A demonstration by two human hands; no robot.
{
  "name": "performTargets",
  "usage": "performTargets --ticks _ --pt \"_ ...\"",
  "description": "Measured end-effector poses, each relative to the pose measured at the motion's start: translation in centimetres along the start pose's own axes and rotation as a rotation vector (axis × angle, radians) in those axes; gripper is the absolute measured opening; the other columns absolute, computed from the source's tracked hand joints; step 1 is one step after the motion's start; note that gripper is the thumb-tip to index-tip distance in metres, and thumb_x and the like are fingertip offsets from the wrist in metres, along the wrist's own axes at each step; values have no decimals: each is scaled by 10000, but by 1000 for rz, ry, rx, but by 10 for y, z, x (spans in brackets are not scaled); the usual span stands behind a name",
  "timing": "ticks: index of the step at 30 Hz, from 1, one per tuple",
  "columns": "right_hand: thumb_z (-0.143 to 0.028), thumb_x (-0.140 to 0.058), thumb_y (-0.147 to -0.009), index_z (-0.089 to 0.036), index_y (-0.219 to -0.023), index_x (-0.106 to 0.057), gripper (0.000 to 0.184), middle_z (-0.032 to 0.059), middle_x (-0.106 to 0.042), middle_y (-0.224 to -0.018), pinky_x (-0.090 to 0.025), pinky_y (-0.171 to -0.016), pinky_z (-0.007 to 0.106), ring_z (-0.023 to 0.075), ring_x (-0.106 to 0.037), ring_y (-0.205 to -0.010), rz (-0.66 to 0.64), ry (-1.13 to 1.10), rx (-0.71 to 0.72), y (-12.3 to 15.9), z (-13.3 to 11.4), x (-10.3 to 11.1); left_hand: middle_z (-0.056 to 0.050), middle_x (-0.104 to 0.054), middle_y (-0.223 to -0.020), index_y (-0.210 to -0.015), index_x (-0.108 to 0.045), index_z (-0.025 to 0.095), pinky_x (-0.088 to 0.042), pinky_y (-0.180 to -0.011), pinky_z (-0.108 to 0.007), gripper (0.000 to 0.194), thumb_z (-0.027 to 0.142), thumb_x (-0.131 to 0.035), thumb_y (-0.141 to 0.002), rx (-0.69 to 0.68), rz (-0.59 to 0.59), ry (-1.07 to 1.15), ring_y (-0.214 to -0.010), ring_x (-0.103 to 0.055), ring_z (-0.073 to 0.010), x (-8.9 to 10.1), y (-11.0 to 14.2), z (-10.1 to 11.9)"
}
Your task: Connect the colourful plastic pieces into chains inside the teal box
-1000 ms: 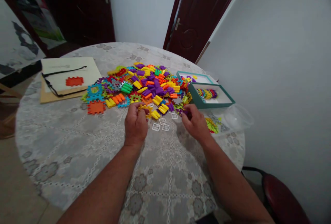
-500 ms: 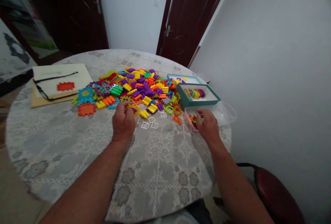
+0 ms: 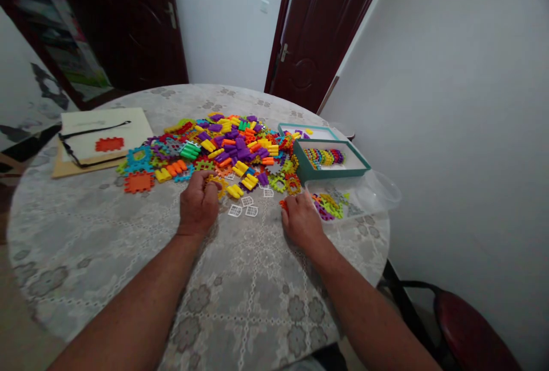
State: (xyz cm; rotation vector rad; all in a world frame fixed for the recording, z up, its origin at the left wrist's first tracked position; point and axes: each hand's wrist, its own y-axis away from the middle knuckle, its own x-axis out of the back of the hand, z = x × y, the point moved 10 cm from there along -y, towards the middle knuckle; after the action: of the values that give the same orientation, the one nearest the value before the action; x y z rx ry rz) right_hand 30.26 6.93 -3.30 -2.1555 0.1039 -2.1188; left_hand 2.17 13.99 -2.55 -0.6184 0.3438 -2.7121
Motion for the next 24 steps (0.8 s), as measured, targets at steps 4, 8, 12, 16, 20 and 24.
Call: performTargets --ticks 4,8,12,16,20,24 --pt "-223 -597 -995 -131 -1421 -586 436 179 -655 -1241 -506 -1064 440 307 -603 -1205 8 -133 34 11 -1 1 -19 -752 -890 -1150 -695 230 -495 -730 -314 313 280 -510 -903 2 -8 -26 -832 -704 -222 -2 0 1" --pt "-201 -601 -968 -159 -1464 -554 500 170 -648 -1261 -535 -1053 451 300 -609 -1205 124 -298 147 19 -6 24 -21 -752 -896 -1152 -694 235 -488 -712 -315 311 295 -513 -906 7 -18 -52 -820 -697 -222 -2 1 3" --pt "-226 -566 -987 -181 -1447 -563 463 165 -642 -1246 -561 -1020 462 288 -631 -1142 331 -385 160 25 23 66 -19 -747 -902 -1147 -690 235 -483 -702 -314 307 284 -501 -909 -1 -33 -55 -799 -684 -214 -3 2 6" --pt "-256 -569 -973 -156 -1406 -599 446 181 -662 -1216 -574 -984 501 311 -644 -1100 390 -284 58 21 76 78 -8 -740 -887 -1131 -690 239 -475 -689 -312 292 275 -518 -898 -7 -24 -53 -766 -668 -204 -2 3 7" --pt "-231 -547 -955 -136 -1341 -632 406 196 -680 -1195 -558 -1002 528 335 -639 -1126 364 -158 7 14 111 64 -8 -737 -877 -1131 -688 251 -486 -700 -321 278 281 -514 -916 -16 -23 -51 -772 -668 -206 -1 4 6" --pt "-237 -528 -989 -147 -1275 -652 325 190 -693 -1185 -542 -1026 550 339 -636 -1145 416 -182 60 13 103 64 -11 -741 -889 -1177 -677 259 -508 -732 -336 286 293 -502 -954 -34 -35 -57 -801 -683 -211 -1 5 6"
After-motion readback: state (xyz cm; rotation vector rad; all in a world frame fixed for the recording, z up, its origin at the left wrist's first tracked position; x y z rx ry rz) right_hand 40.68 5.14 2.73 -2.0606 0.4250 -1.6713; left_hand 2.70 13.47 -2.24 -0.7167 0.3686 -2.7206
